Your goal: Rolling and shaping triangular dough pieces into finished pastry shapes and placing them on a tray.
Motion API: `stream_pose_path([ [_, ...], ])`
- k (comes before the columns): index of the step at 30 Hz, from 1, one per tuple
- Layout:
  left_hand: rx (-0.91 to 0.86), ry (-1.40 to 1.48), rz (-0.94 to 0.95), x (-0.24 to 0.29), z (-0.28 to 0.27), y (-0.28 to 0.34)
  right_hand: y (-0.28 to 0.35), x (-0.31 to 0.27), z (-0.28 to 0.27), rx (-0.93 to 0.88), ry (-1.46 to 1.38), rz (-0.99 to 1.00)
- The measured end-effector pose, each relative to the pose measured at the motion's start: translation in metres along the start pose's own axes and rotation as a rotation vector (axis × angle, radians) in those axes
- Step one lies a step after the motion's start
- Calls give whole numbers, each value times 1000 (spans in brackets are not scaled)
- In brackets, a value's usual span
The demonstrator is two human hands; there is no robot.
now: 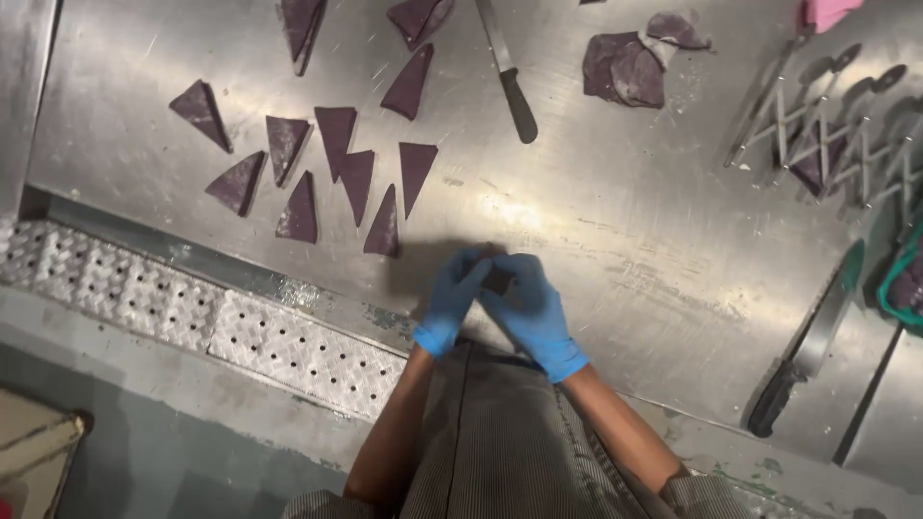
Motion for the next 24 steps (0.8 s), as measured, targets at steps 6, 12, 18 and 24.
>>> stream_pose_path([
  [6,-50,189,-121,62,29,10,0,7,-29,-10,-151,148],
  [12,-159,254,-62,60,46,16,12,21,-50,-7,-188,211],
  [18,-218,-50,273,76,72,16,30,55,-61,-30,-413,349],
  [24,-187,-69,177,81,112,18,40,41,-78,158,-167,340],
])
Point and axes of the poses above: each hand's wrist, its own y-axis away from the middle knuckle, its own z-axis out of the palm, x = y × z, the point moved 1 cm from there along -y, towards the middle knuckle, and after that the axes turned 13 degrees about z, right-handed, at the moved point
